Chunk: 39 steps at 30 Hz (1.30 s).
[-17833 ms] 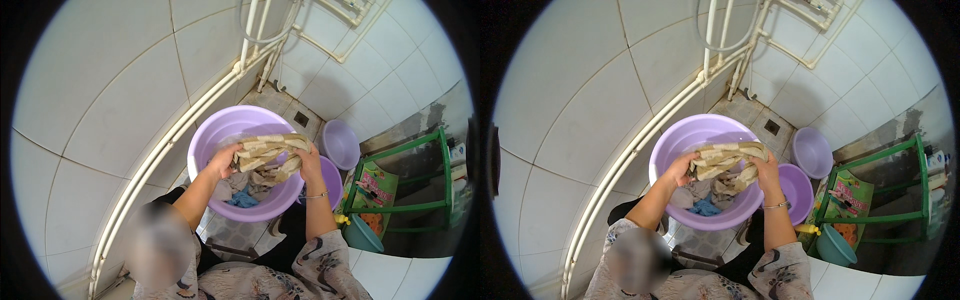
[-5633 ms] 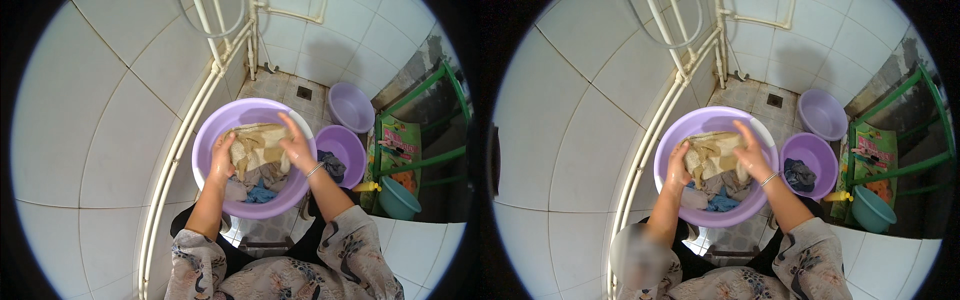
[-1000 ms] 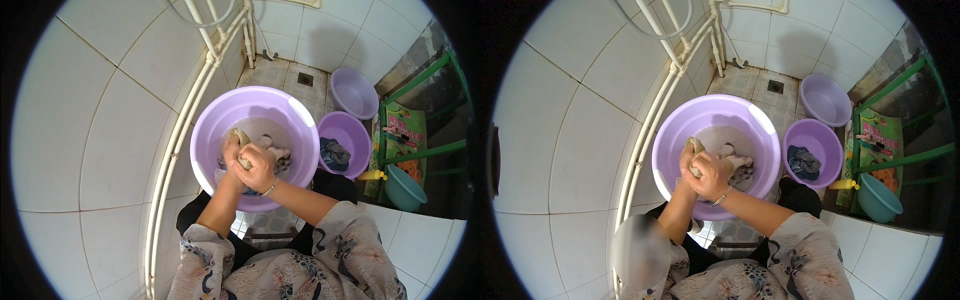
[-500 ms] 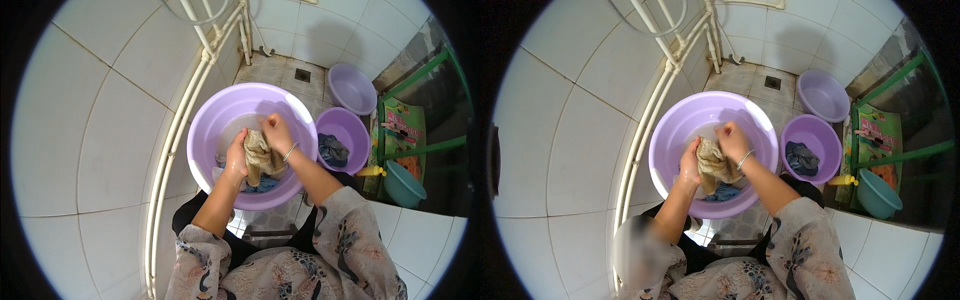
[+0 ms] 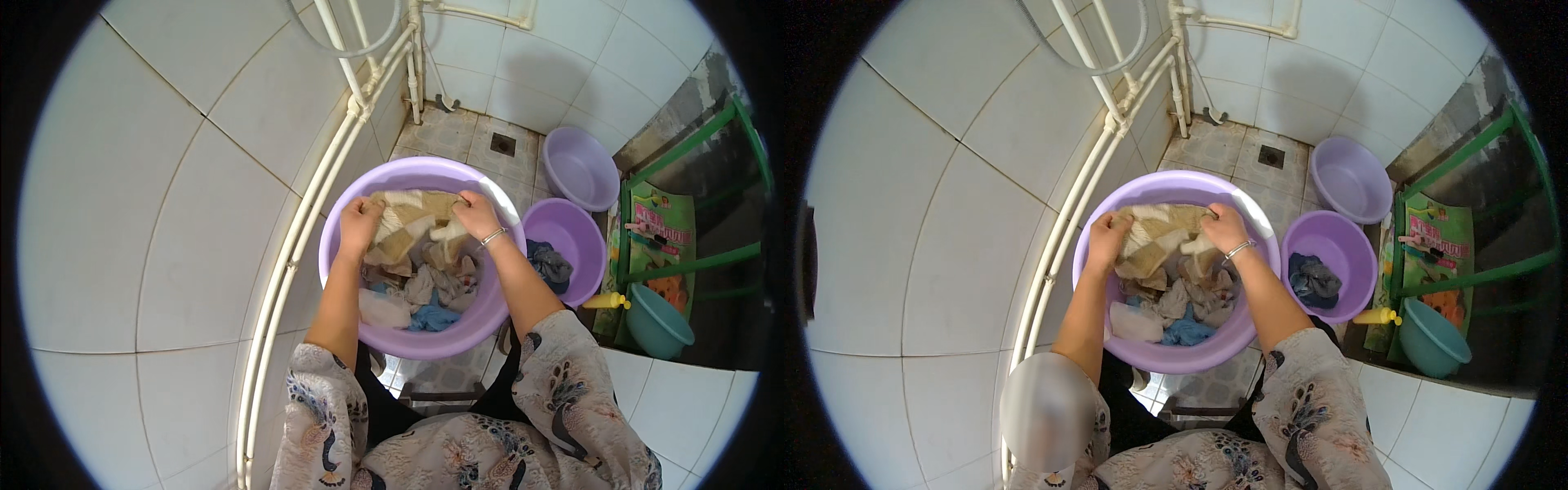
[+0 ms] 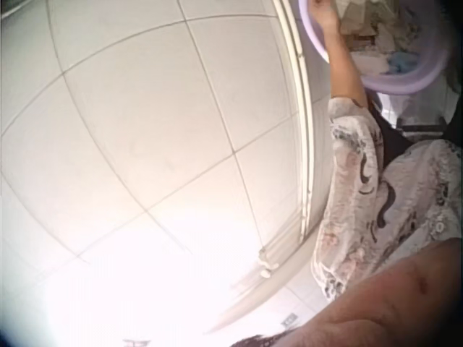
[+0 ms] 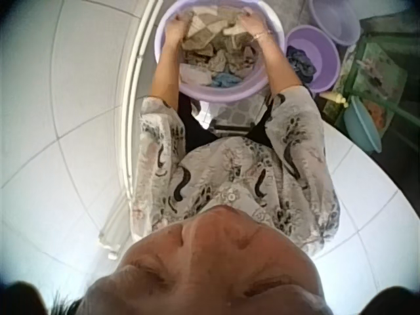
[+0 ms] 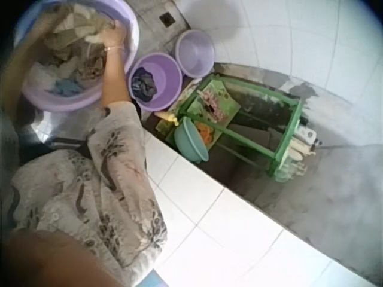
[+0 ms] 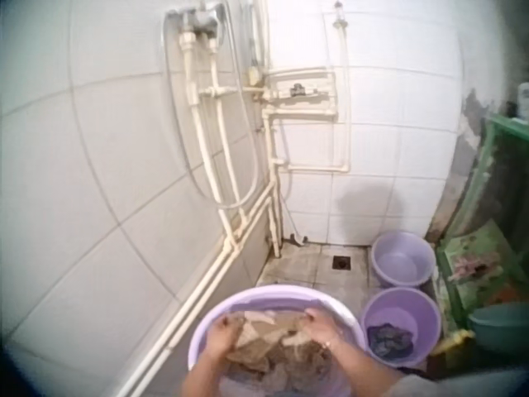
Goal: The person hand-washes a beige towel in a purple basin filled with soapy water. They repeatedly submerge, scrub, and wring the towel, then transfer it to a second purple basin. Finally, they pick up a small white cloth and begin washing it.
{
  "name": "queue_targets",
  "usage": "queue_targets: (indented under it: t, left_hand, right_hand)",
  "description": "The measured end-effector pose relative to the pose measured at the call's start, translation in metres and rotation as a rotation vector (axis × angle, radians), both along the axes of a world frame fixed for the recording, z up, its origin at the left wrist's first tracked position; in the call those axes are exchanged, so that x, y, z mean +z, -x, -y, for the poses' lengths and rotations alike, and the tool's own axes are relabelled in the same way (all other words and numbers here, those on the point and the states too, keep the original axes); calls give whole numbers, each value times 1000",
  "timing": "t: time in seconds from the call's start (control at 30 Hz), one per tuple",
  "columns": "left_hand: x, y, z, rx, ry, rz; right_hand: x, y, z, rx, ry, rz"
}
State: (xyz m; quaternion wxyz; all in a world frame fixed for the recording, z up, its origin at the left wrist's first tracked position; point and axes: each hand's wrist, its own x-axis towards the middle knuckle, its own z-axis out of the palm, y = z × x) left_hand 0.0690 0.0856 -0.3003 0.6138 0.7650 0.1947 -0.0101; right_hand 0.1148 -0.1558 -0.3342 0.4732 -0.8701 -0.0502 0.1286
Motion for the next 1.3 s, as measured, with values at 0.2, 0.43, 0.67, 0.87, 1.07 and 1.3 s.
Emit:
queue_targets:
  t: [0.2,0.43,0.67,0.87,1.07,1.3]
  left_hand:
    - [-110,0,-4,-376,-570,-90]
    - [-118,-3,20,-476,-670,-259]
    - [-109,-16,20,207,480,-351]
    - [-72,-2,36,49,1083,-249]
    - [-40,13,54,-153,316,-314]
    - [-106,-1,4,-41,-13,-141]
  right_hand:
    - [-29,-7,-17,150,621,-30]
    - [-72,-4,-23,347,596,-148]
    - [-50,15,-70,73,0,58]
    - [21,90,-89,256,99,496]
    - [-31,3,-48,-99,147,-28]
    - [-103,6,-37,-230,159,43]
